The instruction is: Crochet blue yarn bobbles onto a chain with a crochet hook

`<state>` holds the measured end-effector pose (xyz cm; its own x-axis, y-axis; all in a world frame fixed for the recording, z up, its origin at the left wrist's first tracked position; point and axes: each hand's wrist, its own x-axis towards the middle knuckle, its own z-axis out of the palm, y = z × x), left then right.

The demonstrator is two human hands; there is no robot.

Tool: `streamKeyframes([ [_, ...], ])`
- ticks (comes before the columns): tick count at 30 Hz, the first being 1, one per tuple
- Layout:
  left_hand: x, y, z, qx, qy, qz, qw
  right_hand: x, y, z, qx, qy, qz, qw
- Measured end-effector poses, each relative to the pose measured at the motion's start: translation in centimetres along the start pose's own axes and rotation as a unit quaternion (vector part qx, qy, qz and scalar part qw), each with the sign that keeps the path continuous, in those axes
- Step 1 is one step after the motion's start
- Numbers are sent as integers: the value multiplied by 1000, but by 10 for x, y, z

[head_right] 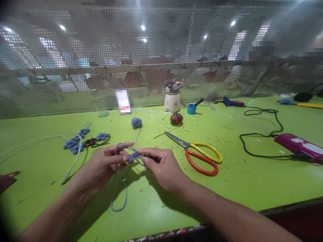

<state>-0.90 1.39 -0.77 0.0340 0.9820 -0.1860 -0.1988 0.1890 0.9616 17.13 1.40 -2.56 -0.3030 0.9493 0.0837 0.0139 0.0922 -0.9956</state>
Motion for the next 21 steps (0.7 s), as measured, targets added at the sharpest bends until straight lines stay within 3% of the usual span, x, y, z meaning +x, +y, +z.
streamKeyframes([
  [5, 0, 5, -5, 53, 1, 23, 998, 1, -5, -8, -133, -50, -89, 986],
  [10, -1, 9, -5, 107, 16, 49, 993, 3, -9, -19, -256, -99, -166, 947],
  [21, -1, 5, -3, 141, 13, 69, 988, 2, -14, -26, -414, -141, -189, 879],
])
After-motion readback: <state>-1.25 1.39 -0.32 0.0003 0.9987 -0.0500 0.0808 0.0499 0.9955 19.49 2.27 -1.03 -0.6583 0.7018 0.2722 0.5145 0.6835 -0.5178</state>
